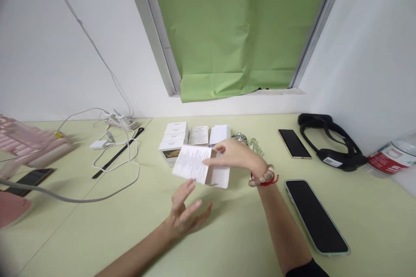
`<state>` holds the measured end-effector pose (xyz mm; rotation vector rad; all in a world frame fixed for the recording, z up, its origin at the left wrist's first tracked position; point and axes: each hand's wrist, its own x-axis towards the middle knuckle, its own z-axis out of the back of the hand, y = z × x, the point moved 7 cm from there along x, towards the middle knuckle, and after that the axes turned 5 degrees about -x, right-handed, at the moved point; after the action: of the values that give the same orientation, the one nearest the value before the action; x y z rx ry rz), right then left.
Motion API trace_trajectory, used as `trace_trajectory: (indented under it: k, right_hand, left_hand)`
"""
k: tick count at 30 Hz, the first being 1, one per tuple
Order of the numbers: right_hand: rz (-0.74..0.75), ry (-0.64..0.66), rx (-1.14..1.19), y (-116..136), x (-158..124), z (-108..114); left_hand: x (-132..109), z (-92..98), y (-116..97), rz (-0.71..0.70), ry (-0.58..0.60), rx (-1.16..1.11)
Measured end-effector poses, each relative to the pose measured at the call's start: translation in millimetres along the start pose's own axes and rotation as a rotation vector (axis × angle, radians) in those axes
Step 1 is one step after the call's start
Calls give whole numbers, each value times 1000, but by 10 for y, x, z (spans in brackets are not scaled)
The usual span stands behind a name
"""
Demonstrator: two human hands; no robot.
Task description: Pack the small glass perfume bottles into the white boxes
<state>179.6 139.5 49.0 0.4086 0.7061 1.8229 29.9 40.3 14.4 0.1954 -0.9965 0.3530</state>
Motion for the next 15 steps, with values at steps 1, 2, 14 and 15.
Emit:
trace_trajectory:
  k: [1,2,14,15]
  right_hand:
    - [-10,-82,111,-47,7,88]
    - [-24,-181,219,-101,20,167]
    - [-267,-314,476,-493,602,-452]
    - [-280,-293,435,-490,608,-481]
  left_hand:
    - [-16,5,-73,-55,1,-51]
    - [-34,-6,-128,-91,21,-99]
    - [-149,-251,-240,-261,298,-95]
    - [-146,-252,-242,-264,303,-94]
